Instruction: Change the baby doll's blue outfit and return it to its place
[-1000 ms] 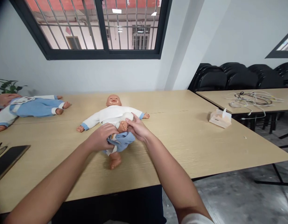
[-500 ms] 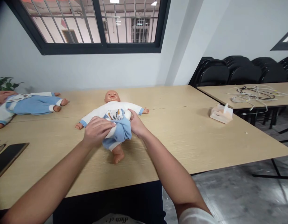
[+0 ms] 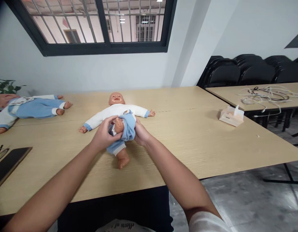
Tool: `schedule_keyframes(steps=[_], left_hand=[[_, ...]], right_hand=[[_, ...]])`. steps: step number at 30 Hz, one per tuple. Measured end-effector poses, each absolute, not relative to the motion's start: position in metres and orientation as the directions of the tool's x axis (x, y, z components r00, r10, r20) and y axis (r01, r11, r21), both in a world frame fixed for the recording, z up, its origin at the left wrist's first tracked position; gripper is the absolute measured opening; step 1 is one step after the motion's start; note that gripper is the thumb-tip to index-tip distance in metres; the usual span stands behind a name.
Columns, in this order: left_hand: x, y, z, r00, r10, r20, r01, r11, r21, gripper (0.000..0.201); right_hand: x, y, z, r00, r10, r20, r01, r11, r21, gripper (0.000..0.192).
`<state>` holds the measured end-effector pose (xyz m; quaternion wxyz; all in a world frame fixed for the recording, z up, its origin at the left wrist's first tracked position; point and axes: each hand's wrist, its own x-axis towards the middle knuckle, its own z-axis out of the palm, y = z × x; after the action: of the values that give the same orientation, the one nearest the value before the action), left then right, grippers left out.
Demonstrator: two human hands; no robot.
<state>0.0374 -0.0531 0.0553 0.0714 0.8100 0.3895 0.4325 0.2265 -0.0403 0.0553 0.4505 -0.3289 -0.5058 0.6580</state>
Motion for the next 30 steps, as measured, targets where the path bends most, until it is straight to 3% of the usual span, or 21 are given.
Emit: schedule_keyframes(steps=[3, 9, 11, 13, 16, 18, 20, 21, 24, 26, 30], left_hand=[[0.038, -0.051, 0.053, 0.293, 0.691, 0.661, 0.543, -0.689, 0.48, 0.051], [0.039, -0.057, 0.061, 0.348, 0.562, 0.751, 0.463, -0.799, 0.384, 0.036], [0.04, -0.063, 0.06, 0.349, 0.517, 0.781, 0.466, -0.819, 0.334, 0.039], [0.042, -0.068, 0.057, 0.375, 0.493, 0.785, 0.474, -0.83, 0.294, 0.04], [0.045, -0.073, 0.051, 0.537, 0.459, 0.708, 0.456, -0.864, 0.215, 0.04], [0.048, -0.075, 0.049, 0.63, 0.455, 0.63, 0.458, -0.872, 0.172, 0.038], [0.053, -0.076, 0.049, 0.664, 0.478, 0.574, 0.494, -0.858, 0.143, 0.033], [0.056, -0.077, 0.049, 0.669, 0.489, 0.56, 0.511, -0.85, 0.132, 0.03], [0.07, -0.083, 0.044, 0.66, 0.512, 0.55, 0.533, -0.835, 0.138, 0.031], [0.079, -0.087, 0.038, 0.66, 0.518, 0.544, 0.519, -0.838, 0.168, 0.038], [0.084, -0.089, 0.028, 0.722, 0.476, 0.502, 0.419, -0.878, 0.23, 0.041]], right_hand=[[0.243, -0.036, 0.061, -0.429, 0.901, 0.069, -0.317, -0.079, -0.945, 0.061], [0.297, -0.012, 0.059, -0.512, 0.858, 0.042, -0.038, 0.026, -0.999, 0.059], [0.3, -0.002, 0.047, -0.403, 0.91, 0.096, -0.003, 0.103, -0.995, 0.052], [0.295, 0.008, 0.033, -0.186, 0.974, 0.129, 0.115, 0.152, -0.982, 0.043], [0.287, 0.015, 0.019, 0.101, 0.985, 0.142, 0.393, 0.092, -0.915, 0.036], [0.286, 0.012, 0.023, 0.18, 0.966, 0.184, 0.53, 0.063, -0.846, 0.037], [0.288, 0.003, 0.036, 0.139, 0.981, 0.133, 0.57, 0.03, -0.821, 0.044], [0.289, -0.004, 0.045, 0.063, 0.997, 0.039, 0.549, -0.002, -0.835, 0.051], [0.292, -0.024, 0.068, -0.297, 0.921, -0.252, 0.431, -0.106, -0.896, 0.076], [0.293, -0.032, 0.075, -0.426, 0.868, -0.257, 0.395, -0.077, -0.915, 0.085], [0.299, -0.028, 0.069, -0.484, 0.857, -0.177, 0.449, 0.07, -0.891, 0.112]])
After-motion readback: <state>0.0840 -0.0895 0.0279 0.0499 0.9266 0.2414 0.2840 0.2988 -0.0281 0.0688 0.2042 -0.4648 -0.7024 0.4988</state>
